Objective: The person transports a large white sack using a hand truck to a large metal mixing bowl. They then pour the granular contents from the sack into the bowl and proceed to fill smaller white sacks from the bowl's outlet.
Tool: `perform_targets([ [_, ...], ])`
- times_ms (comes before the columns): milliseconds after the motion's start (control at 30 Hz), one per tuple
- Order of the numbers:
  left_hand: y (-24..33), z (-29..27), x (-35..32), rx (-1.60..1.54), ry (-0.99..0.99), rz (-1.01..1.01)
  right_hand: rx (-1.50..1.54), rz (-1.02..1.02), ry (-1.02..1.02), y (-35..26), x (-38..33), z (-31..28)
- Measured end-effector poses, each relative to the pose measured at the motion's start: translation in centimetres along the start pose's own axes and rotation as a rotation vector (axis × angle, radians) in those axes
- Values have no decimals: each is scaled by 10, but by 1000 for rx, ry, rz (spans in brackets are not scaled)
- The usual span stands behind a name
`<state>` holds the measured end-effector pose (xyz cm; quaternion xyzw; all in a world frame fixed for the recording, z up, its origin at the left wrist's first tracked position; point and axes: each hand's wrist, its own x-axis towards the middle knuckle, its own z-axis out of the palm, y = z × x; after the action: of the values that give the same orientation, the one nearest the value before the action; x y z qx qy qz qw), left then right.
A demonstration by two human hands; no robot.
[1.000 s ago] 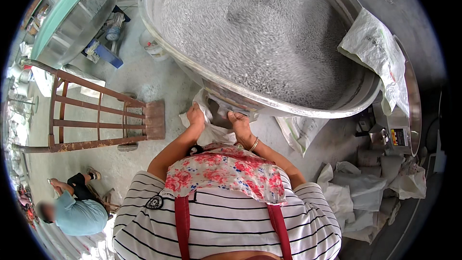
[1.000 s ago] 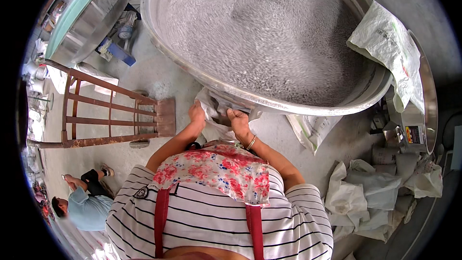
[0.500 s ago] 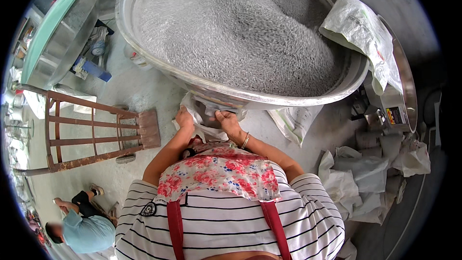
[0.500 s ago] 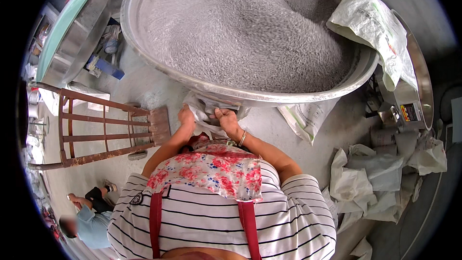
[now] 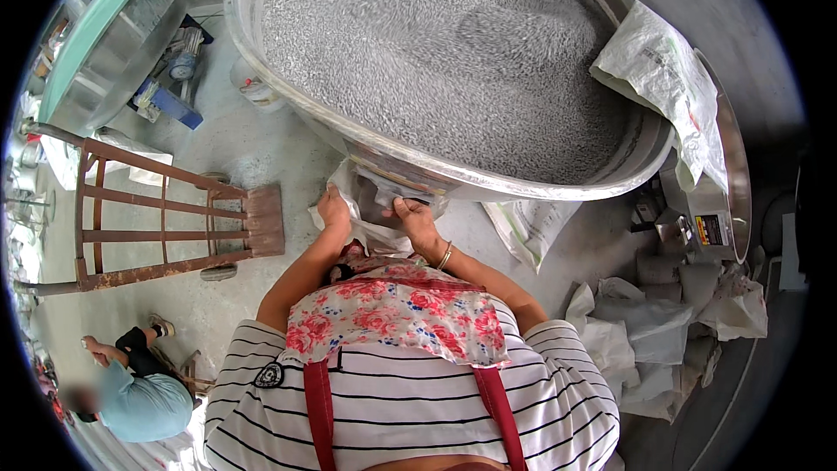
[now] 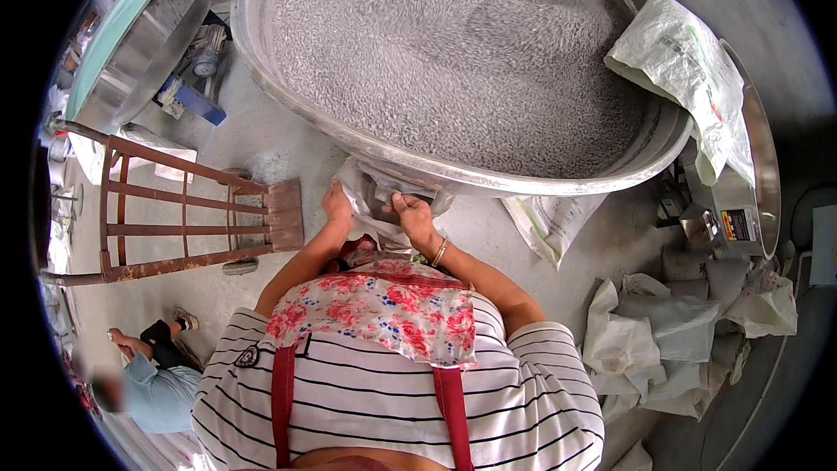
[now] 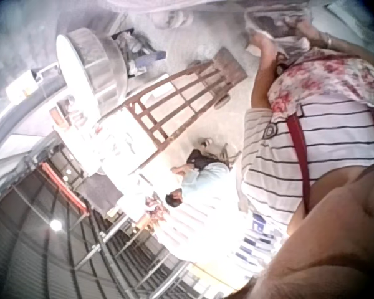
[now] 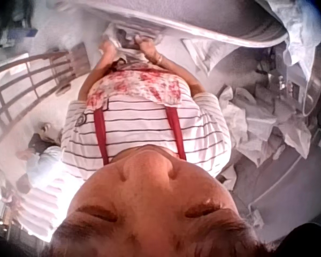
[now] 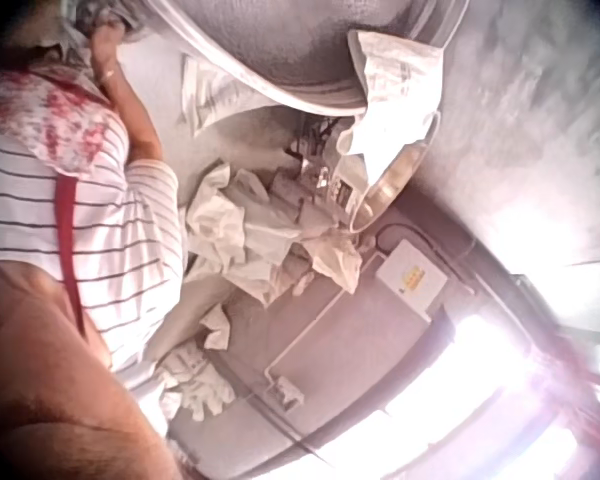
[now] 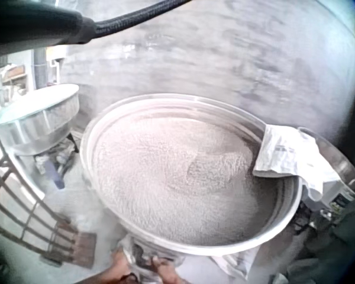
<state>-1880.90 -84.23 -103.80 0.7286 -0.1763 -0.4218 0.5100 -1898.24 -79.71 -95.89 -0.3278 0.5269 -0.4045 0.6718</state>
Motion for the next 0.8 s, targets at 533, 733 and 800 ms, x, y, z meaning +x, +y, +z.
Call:
perform_targets([
  [533,38,-3,-29,17,18,50,-122,-5,66,-15,-8,3],
  [733,-13,-8,5,-116,0,55,-192,5,15,-17,-10,8],
  [800,-10,-5,-1,-58,33,80,-219,-32,1,-14,-9,5],
])
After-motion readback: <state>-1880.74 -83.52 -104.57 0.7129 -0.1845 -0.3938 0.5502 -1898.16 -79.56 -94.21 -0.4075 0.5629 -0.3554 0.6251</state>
